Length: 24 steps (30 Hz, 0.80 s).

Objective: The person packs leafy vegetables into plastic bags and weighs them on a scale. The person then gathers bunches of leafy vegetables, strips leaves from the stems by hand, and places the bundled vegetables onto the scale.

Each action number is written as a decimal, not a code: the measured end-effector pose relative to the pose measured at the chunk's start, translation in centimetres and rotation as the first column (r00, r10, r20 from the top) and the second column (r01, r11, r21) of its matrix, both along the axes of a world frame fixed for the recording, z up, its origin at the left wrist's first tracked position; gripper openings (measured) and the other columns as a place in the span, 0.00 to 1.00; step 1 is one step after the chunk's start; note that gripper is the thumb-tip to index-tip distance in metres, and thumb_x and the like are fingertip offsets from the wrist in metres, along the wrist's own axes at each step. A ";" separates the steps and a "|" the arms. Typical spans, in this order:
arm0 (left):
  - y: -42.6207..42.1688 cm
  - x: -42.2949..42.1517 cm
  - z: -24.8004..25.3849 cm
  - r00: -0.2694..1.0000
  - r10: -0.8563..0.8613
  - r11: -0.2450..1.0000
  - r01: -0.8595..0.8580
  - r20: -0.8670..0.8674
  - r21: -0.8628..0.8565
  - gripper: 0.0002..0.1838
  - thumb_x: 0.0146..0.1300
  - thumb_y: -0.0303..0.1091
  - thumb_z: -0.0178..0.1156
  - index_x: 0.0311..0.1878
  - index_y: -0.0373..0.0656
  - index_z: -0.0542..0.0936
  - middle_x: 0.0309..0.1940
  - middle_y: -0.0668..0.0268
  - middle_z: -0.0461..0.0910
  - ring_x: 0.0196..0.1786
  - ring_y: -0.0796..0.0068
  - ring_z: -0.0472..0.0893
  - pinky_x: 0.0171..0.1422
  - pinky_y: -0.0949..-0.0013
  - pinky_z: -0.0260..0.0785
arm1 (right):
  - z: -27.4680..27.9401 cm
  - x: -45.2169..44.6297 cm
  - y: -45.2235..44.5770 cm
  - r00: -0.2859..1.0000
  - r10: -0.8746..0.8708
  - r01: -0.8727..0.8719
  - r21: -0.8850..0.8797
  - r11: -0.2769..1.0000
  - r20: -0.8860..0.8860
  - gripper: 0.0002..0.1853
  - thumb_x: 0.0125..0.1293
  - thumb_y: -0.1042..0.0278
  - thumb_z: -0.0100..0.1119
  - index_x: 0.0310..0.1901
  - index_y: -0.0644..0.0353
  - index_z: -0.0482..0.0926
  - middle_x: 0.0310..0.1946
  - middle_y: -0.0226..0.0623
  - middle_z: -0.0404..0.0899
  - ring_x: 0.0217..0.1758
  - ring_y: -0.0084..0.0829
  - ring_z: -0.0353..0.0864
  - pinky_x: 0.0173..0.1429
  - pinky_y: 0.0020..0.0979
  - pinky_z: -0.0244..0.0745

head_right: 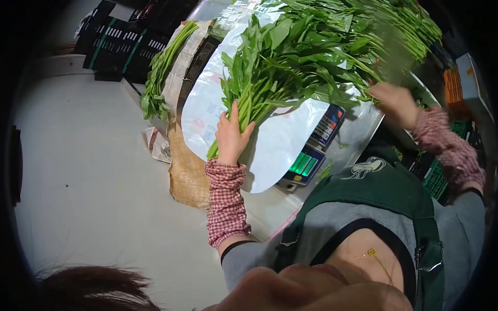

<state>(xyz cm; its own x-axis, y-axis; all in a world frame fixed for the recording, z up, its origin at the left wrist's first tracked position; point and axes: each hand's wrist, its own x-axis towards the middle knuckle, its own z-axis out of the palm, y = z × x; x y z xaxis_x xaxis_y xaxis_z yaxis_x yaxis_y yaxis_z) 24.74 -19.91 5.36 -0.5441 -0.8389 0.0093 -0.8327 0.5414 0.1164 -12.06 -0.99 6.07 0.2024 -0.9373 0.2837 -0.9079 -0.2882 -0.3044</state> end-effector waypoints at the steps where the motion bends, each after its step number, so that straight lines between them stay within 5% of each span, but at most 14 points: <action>1: 0.1 -0.2 -0.1 1.000 0.004 1.000 -0.004 0.003 -0.001 0.39 0.48 0.47 0.60 0.63 0.51 0.56 0.49 0.46 0.62 0.46 0.49 0.68 0.44 0.52 0.62 | -0.7 2.2 -0.6 0.991 0.130 -0.127 -0.077 0.989 0.030 0.22 0.40 0.73 0.61 0.43 0.56 0.72 0.34 0.36 0.71 0.32 0.35 0.71 0.32 0.31 0.69; 2: 0.3 -0.1 -0.2 1.000 0.011 1.000 -0.011 0.012 -0.006 0.39 0.48 0.47 0.60 0.63 0.51 0.56 0.49 0.46 0.62 0.46 0.49 0.68 0.44 0.52 0.62 | -2.0 4.4 -1.3 0.963 0.265 -0.254 -0.156 0.955 0.054 0.22 0.39 0.75 0.60 0.41 0.56 0.73 0.33 0.35 0.71 0.31 0.35 0.71 0.32 0.31 0.68; 6: 0.3 -0.4 -0.2 0.999 0.034 0.999 -0.033 0.035 -0.015 0.39 0.49 0.47 0.60 0.63 0.52 0.55 0.49 0.47 0.62 0.46 0.49 0.68 0.44 0.51 0.62 | -5.3 9.7 -5.7 0.976 0.217 -0.216 -0.316 0.924 -0.032 0.13 0.44 0.69 0.56 0.36 0.50 0.74 0.29 0.29 0.70 0.37 0.30 0.68 0.38 0.29 0.61; 14: 0.9 -0.4 0.2 0.996 0.070 0.997 -0.071 0.054 0.023 0.39 0.49 0.47 0.59 0.63 0.53 0.54 0.51 0.48 0.61 0.49 0.51 0.67 0.45 0.51 0.62 | 1.2 11.6 -13.5 0.965 0.208 -0.261 -0.565 0.782 -0.159 0.12 0.45 0.67 0.52 0.35 0.51 0.72 0.27 0.24 0.68 0.35 0.28 0.66 0.44 0.30 0.56; 18: 0.2 0.2 -0.4 0.998 0.051 0.996 -0.047 0.043 -0.074 0.38 0.49 0.45 0.58 0.63 0.52 0.53 0.53 0.47 0.59 0.53 0.50 0.63 0.47 0.50 0.61 | 3.2 13.0 -18.7 0.919 0.300 -0.392 -0.524 0.756 -0.254 0.08 0.48 0.66 0.52 0.32 0.54 0.70 0.23 0.26 0.69 0.31 0.28 0.68 0.42 0.31 0.58; 21: -0.4 0.7 -1.7 0.996 0.010 0.978 0.009 0.088 -0.210 0.38 0.50 0.44 0.57 0.64 0.52 0.53 0.54 0.45 0.58 0.56 0.50 0.60 0.49 0.49 0.59 | 3.4 12.9 -20.8 0.851 0.399 -0.458 -0.109 0.882 -0.343 0.06 0.51 0.65 0.51 0.29 0.56 0.67 0.20 0.29 0.69 0.23 0.30 0.70 0.34 0.31 0.63; 24: -0.2 1.2 -2.3 0.984 -0.127 0.986 0.111 -0.124 -0.127 0.38 0.50 0.43 0.55 0.64 0.53 0.52 0.57 0.47 0.55 0.60 0.51 0.55 0.54 0.45 0.53 | 3.3 12.4 -21.7 0.783 0.483 -0.563 -0.117 0.818 -0.392 0.06 0.53 0.64 0.49 0.29 0.55 0.68 0.15 0.30 0.69 0.18 0.32 0.71 0.27 0.32 0.65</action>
<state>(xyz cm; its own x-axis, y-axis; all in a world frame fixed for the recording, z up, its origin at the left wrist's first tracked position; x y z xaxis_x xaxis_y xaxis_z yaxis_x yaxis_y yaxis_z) 25.96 -20.10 3.06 -0.6273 -0.7570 0.1827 -0.7435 0.6520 0.1488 0.30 -22.65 9.39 0.7613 -0.5802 0.2896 -0.6288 -0.7695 0.1115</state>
